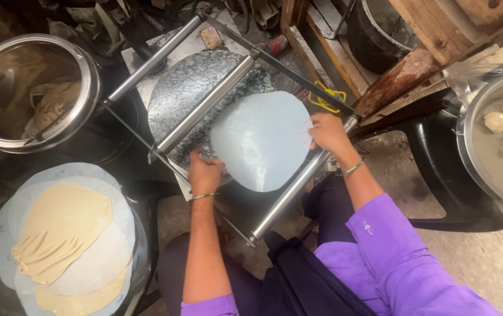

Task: The person places dough balls on the stone plate of a lever press, pulls the metal handle to flatten each ball into a thin round disc, peels the pressed disc off the plate, and stacks the discs on a tray while another person occasionally takes the finished stack away.

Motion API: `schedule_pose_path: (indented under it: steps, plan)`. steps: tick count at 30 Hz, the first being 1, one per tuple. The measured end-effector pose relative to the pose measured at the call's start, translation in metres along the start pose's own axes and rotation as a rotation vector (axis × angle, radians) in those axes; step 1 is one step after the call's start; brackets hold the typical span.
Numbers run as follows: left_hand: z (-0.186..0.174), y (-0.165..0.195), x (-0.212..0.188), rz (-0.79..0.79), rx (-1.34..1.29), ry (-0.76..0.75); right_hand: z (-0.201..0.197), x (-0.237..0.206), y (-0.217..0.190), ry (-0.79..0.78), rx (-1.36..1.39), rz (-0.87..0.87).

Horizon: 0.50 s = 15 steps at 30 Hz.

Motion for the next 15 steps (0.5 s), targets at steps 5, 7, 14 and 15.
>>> schedule_pose_path:
  steps: [5, 7, 14, 15]
  plan:
    - [0.008, -0.023, 0.003, 0.094, 0.223, 0.078, 0.007, 0.023, 0.02, -0.11, 0.16, 0.03]
    - [0.008, -0.033, 0.007, 0.088, 0.141, 0.107, 0.012, 0.032, 0.028, -0.158, 0.237, 0.006]
    - [-0.009, -0.018, 0.02, 0.428, 0.139, 0.55, 0.02, 0.035, 0.005, -0.072, 0.062, 0.025]
    - [-0.012, -0.013, 0.021, 0.11, -0.016, 0.425, 0.018, 0.031, -0.002, -0.071, 0.053, 0.019]
Point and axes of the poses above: each hand's wrist, its own x-axis towards the middle knuckle, its own z-axis out of the palm, y = z × x, the point moved 1 cm from there along x, towards the middle knuckle, and after that the axes turned 15 degrees about z, right-handed, at the moved point
